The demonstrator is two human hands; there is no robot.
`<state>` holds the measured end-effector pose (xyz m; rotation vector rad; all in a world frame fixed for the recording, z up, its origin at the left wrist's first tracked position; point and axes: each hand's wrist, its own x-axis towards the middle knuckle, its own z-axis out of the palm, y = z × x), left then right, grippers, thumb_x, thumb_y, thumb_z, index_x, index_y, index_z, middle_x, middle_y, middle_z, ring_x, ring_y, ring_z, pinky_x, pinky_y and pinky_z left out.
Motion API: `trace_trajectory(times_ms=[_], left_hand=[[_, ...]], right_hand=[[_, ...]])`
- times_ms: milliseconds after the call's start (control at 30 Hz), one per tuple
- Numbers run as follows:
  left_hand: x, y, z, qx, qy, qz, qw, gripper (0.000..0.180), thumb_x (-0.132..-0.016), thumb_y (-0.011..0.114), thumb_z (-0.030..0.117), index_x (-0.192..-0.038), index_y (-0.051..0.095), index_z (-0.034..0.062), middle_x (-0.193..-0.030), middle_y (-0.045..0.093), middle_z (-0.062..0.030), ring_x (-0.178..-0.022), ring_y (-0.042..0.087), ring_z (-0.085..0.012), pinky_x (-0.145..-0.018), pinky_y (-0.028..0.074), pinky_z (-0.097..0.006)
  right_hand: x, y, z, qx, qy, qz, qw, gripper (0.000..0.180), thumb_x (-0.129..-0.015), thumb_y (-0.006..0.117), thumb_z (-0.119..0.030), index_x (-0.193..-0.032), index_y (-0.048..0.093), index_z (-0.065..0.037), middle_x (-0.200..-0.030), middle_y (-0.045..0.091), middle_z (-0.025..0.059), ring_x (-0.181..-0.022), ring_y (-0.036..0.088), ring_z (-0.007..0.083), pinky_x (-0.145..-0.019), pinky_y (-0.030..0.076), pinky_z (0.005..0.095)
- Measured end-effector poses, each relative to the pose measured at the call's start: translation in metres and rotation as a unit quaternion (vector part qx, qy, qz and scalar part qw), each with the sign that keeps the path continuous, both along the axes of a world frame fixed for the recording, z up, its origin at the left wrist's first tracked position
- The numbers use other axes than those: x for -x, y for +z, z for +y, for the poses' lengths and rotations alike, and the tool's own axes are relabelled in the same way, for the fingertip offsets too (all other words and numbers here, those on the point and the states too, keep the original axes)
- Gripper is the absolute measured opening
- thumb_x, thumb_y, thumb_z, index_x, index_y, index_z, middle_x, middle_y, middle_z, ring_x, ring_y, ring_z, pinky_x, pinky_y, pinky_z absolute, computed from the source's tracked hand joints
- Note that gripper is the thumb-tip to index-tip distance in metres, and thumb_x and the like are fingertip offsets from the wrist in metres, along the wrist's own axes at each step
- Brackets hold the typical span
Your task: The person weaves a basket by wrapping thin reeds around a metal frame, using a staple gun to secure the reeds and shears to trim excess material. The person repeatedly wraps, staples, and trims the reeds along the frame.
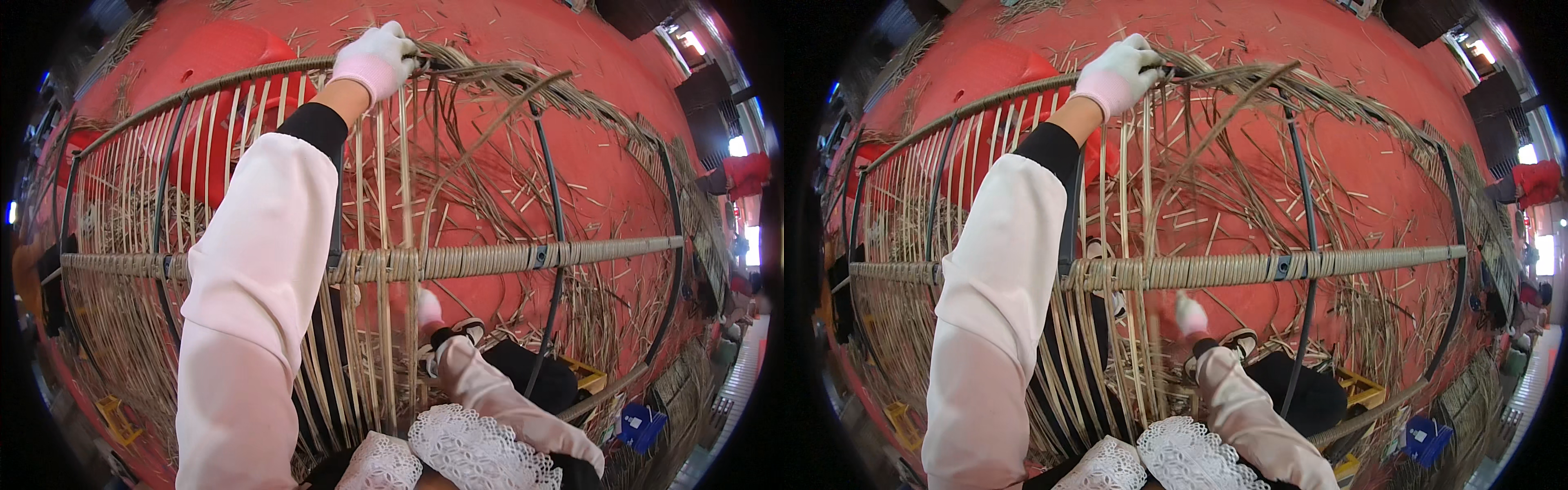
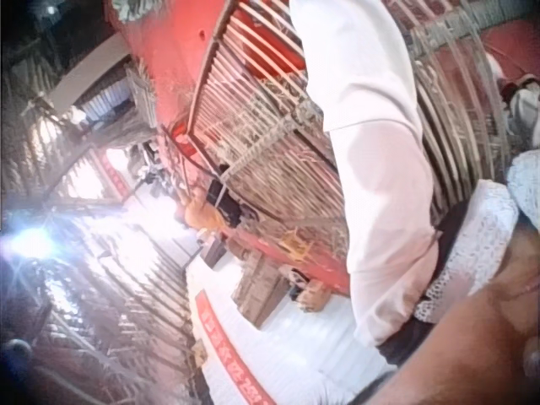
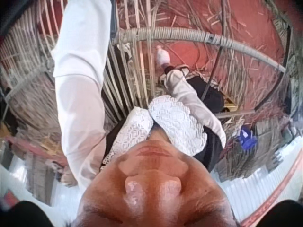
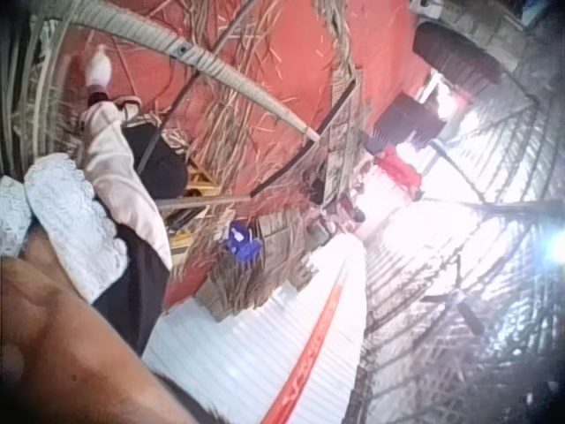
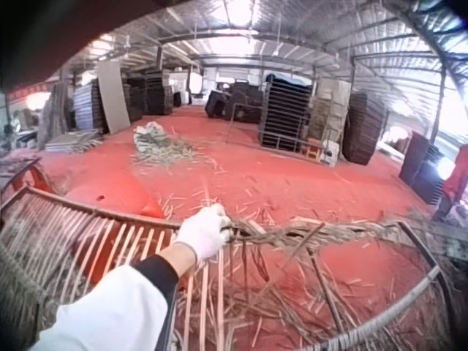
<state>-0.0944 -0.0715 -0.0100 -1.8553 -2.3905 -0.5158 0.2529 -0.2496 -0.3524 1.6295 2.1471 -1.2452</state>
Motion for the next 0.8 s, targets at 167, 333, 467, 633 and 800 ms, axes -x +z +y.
trace_trajectory(times_ms=[167,333,467,633,800], left_hand=[[0.009,-0.009,0.006,-0.039,-0.042,-0.002,0.998,0.032,-0.095,0.06,0.03,-0.116,0.071,0.0085,-0.12,0.058,-0.012,-0.116,0.056,-0.0345,-0.1,0.047,-0.044],[0.01,-0.009,0.007,-0.048,-0.059,-0.018,0.997,0.031,-0.095,0.061,0.029,-0.116,0.072,0.0083,-0.12,0.058,-0.0122,-0.117,0.055,-0.0329,-0.103,0.045,-0.041],[0.018,-0.009,0.012,0.004,-0.067,-0.015,0.998,0.031,-0.098,0.055,0.03,-0.122,0.072,0.0202,-0.129,0.057,-0.0075,-0.125,0.054,-0.0289,-0.107,0.045,-0.042],[0.035,-0.021,0.018,-0.082,-0.146,-0.095,0.981,0.035,-0.093,0.051,0.013,-0.12,0.073,0.0181,-0.126,0.06,-0.0128,-0.118,0.059,-0.0325,-0.104,0.047,-0.037],[0.043,-0.02,0.018,-0.082,-0.139,-0.157,0.974,0.029,-0.09,0.057,0.013,-0.113,0.075,0.0149,-0.124,0.062,-0.0118,-0.115,0.061,-0.0305,-0.102,0.049,-0.038]], right_hand=[[0.106,0.091,0.117,-0.262,0.015,0.29,0.92,0.03,-0.097,0.055,-0.026,-0.114,0.067,-0.004,-0.092,0.068,0.0227,-0.085,0.069,0.0346,-0.076,0.054,0.0445],[0.217,0.22,0.243,-0.122,-0.078,0.493,0.858,0.068,-0.092,0.066,-0.034,-0.146,0.045,0.002,-0.128,0.064,0.021,-0.118,0.061,0.0292,-0.093,0.05,0.0365],[0.199,0.266,0.235,0.036,-0.066,0.53,0.845,0.03,-0.103,0.055,-0.027,-0.117,0.065,-0.002,-0.088,0.061,-0.0018,-0.071,0.052,0.0066,-0.063,0.048,0.0252],[0.202,0.313,0.247,-0.2,0.02,0.576,0.792,0.031,-0.102,0.056,-0.022,-0.115,0.07,0.002,-0.078,0.064,0.0023,-0.072,0.055,0.0077,-0.062,0.044,0.026],[0.211,0.328,0.266,-0.109,-0.004,0.5,0.859,0.034,-0.103,0.055,-0.029,-0.118,0.07,-0.001,-0.072,0.063,0.0015,-0.058,0.056,0.0085,-0.052,0.044,0.0266]])
